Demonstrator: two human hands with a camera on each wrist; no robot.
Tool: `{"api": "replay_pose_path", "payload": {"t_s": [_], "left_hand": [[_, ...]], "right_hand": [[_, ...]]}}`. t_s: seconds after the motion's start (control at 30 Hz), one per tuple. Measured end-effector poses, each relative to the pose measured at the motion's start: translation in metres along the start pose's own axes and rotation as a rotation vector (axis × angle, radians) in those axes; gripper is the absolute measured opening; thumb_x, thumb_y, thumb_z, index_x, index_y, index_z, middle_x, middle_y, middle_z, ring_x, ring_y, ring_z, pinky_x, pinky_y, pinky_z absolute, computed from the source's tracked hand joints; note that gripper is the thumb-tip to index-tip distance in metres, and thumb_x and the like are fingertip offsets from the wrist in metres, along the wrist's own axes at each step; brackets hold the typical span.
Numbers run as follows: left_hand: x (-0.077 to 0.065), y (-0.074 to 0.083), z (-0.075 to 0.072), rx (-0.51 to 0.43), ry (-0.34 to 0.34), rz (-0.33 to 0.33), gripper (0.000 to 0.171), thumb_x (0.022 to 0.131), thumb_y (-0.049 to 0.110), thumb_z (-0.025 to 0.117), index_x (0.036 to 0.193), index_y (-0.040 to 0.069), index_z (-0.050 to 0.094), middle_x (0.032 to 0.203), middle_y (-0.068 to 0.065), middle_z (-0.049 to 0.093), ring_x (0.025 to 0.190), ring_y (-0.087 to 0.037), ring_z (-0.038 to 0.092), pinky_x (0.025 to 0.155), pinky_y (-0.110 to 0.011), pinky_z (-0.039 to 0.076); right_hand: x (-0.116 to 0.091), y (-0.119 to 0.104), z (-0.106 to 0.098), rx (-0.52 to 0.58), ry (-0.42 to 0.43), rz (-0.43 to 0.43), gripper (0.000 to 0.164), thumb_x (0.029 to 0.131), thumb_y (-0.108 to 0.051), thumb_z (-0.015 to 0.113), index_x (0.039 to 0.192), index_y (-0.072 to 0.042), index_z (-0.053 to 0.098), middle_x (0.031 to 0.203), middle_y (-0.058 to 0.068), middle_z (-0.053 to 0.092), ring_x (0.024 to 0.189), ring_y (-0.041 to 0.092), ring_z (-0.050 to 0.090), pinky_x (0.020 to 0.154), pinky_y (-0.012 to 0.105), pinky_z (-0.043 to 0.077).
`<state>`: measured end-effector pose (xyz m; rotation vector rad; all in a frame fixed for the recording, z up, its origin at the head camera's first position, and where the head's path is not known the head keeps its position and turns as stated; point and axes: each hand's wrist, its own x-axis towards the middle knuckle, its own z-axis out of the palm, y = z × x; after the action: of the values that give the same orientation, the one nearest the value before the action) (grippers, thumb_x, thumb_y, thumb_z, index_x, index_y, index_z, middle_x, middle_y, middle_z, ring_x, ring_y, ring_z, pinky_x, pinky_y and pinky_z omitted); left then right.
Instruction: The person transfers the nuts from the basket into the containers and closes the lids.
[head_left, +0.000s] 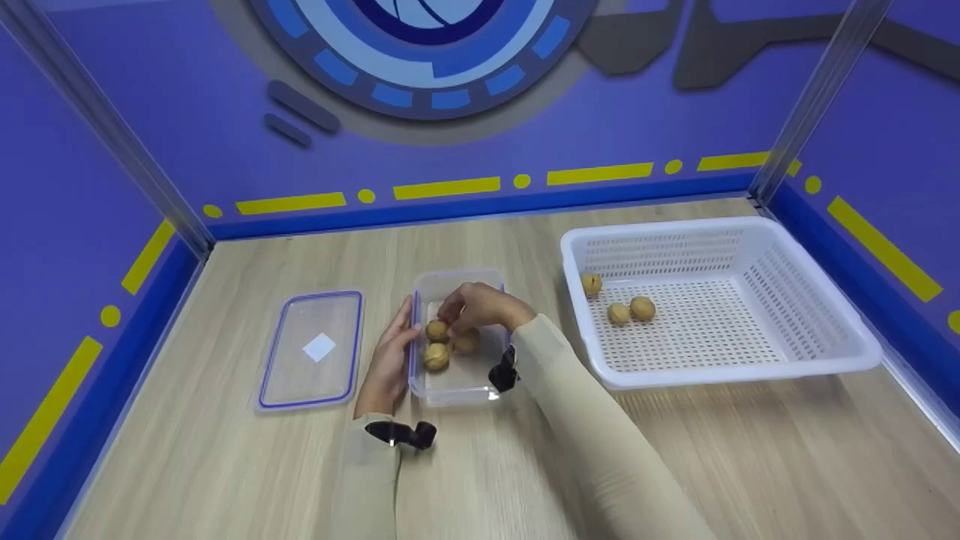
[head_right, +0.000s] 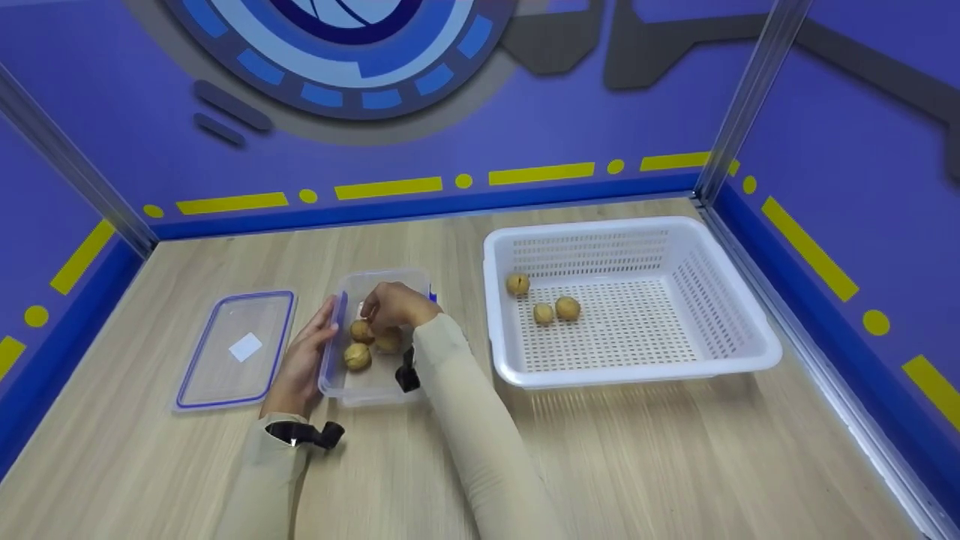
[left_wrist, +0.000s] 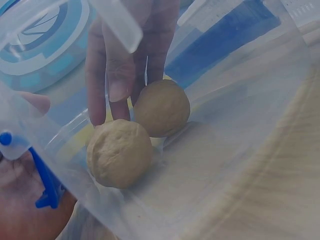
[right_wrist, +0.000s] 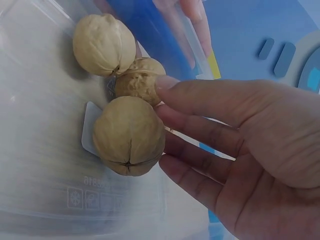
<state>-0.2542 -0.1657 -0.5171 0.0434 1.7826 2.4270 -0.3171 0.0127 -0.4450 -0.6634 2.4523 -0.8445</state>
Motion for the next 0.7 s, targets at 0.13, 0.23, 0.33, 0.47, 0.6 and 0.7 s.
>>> {"api": "replay_pose_path", "payload": {"t_s": [0.13, 0.23, 0.33, 0.47, 0.6, 0.7], "left_hand": [[0.000, 0.001, 0.000, 0.004, 0.004, -0.001, 0.063, 0.096, 0.002, 0.038, 0.154, 0.010, 0.015, 0.163, -0.007, 0.000, 0.150, -0.023, -0.007, 0.123, -0.037, -0.004], [0.000, 0.001, 0.000, -0.002, 0.003, -0.002, 0.063, 0.097, 0.002, 0.039, 0.154, 0.010, 0.015, 0.163, -0.007, 0.000, 0.150, -0.024, -0.007, 0.123, -0.037, -0.005], [0.000, 0.000, 0.000, -0.019, 0.003, -0.002, 0.063, 0.096, 0.002, 0.040, 0.154, 0.010, 0.015, 0.163, -0.007, 0.000, 0.150, -0.024, -0.007, 0.123, -0.038, -0.004], [0.000, 0.000, 0.000, -0.030, 0.006, -0.001, 0.064, 0.096, 0.002, 0.040, 0.154, 0.010, 0.015, 0.163, -0.007, 0.000, 0.150, -0.025, -0.006, 0.123, -0.039, -0.004], [0.000, 0.001, 0.001, -0.028, 0.010, -0.005, 0.064, 0.096, 0.003, 0.040, 0.154, 0.011, 0.015, 0.163, -0.006, -0.001, 0.150, -0.024, -0.006, 0.123, -0.038, -0.004], [0.000, 0.002, 0.002, -0.029, 0.005, -0.010, 0.064, 0.096, 0.003, 0.040, 0.154, 0.012, 0.015, 0.163, -0.005, -0.001, 0.150, -0.023, -0.006, 0.123, -0.037, -0.004]], "right_hand": [[-0.001, -0.001, -0.002, 0.004, 0.005, -0.015, 0.036, 0.079, -0.003, 0.070, 0.114, -0.007, 0.070, 0.106, 0.007, 0.071, 0.091, 0.018, 0.062, 0.085, 0.031, 0.055], [-0.003, 0.000, -0.005, 0.006, 0.007, -0.032, 0.036, 0.079, -0.004, 0.071, 0.115, -0.007, 0.069, 0.107, 0.008, 0.071, 0.092, 0.019, 0.064, 0.087, 0.033, 0.055], [-0.004, 0.001, -0.007, -0.005, 0.015, -0.052, 0.036, 0.080, -0.005, 0.072, 0.116, -0.006, 0.069, 0.107, 0.008, 0.072, 0.093, 0.020, 0.065, 0.086, 0.033, 0.056], [-0.006, 0.003, -0.012, -0.034, 0.029, -0.078, 0.036, 0.080, -0.008, 0.072, 0.116, -0.004, 0.069, 0.106, 0.010, 0.072, 0.092, 0.021, 0.066, 0.082, 0.031, 0.056], [-0.008, 0.002, -0.016, -0.041, 0.034, -0.087, 0.036, 0.081, -0.009, 0.072, 0.117, -0.004, 0.068, 0.104, 0.010, 0.072, 0.091, 0.020, 0.065, 0.080, 0.030, 0.056], [-0.010, 0.002, -0.021, -0.041, 0.039, -0.094, 0.035, 0.082, -0.009, 0.071, 0.117, -0.003, 0.068, 0.103, 0.011, 0.072, 0.089, 0.019, 0.065, 0.079, 0.030, 0.055]]}}
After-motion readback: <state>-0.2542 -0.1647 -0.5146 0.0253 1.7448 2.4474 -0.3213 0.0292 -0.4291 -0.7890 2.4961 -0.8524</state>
